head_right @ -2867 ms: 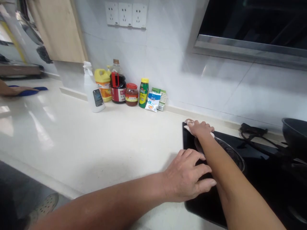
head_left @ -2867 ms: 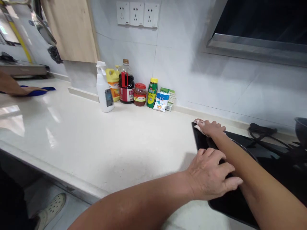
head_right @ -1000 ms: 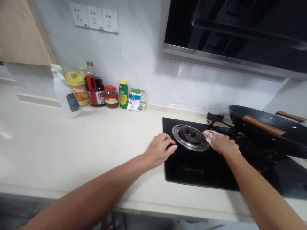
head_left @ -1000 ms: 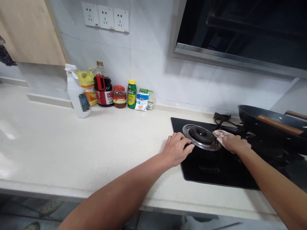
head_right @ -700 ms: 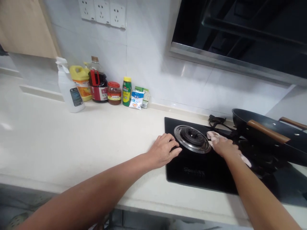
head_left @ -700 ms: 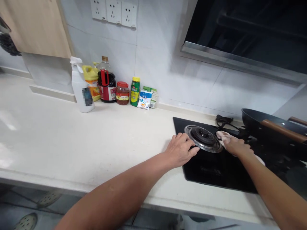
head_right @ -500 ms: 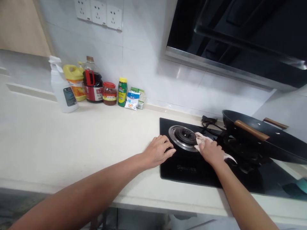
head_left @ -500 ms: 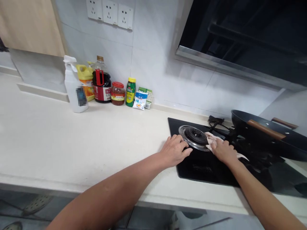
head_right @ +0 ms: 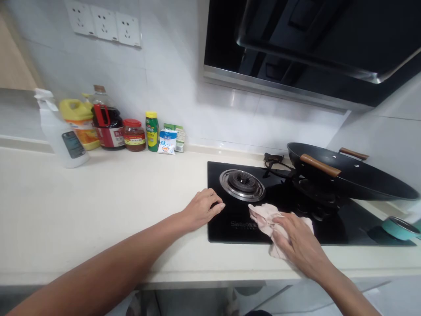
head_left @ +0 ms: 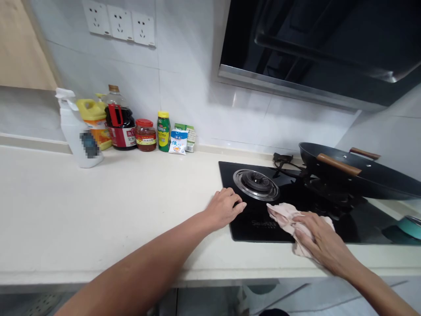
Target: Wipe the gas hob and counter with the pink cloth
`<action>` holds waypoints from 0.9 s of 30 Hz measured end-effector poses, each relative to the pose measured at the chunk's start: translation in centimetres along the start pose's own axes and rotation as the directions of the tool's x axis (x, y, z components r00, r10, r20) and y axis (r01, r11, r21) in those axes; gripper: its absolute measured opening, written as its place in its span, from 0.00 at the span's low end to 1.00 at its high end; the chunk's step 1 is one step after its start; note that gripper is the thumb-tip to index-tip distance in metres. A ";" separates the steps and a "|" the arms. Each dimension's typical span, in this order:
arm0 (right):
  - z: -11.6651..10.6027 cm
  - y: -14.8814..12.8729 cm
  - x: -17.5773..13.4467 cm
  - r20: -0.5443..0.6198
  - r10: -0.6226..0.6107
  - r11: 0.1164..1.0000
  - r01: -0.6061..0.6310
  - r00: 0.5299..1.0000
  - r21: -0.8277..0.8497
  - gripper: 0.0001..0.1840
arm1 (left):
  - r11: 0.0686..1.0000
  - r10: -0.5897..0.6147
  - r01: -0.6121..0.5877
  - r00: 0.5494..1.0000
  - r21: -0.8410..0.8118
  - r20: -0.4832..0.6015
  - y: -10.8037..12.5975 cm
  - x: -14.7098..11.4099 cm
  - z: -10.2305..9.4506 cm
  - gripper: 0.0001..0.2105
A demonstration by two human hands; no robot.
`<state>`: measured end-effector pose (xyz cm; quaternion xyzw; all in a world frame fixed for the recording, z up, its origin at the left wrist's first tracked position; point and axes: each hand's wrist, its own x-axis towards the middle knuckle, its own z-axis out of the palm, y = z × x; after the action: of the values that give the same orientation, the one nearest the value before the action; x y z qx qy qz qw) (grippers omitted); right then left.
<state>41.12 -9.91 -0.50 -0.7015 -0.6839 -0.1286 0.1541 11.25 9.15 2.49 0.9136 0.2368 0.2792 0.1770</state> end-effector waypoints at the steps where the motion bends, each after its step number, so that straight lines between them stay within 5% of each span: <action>1: -0.1 0.9 -0.7 -0.006 0.015 1.000 -0.015 1.000 0.019 0.19 | 1.000 -0.005 0.005 1.000 -0.009 0.012 0.0 0.0 0.0 0.14; 8: 0.2 8.0 -2.5 -0.078 0.156 0.988 -0.155 0.985 0.024 0.21 | 1.000 -0.010 0.011 0.998 -0.015 0.061 0.0 0.0 0.2 0.15; 18: 0.2 11.3 -3.4 -0.107 0.210 0.975 -0.200 0.972 0.096 0.17 | 1.000 -0.017 0.017 0.995 0.003 0.097 -0.4 0.2 0.3 0.14; 27: 0.9 19.6 -5.9 -0.166 0.430 0.899 -0.437 0.888 -0.011 0.26 | 0.999 0.036 -0.037 0.997 0.021 0.063 -0.4 0.2 0.8 0.14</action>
<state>60.51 -15.37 -4.40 -0.8273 -0.4923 -0.1627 0.2162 11.72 9.40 1.80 0.9279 0.2175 0.2511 0.1691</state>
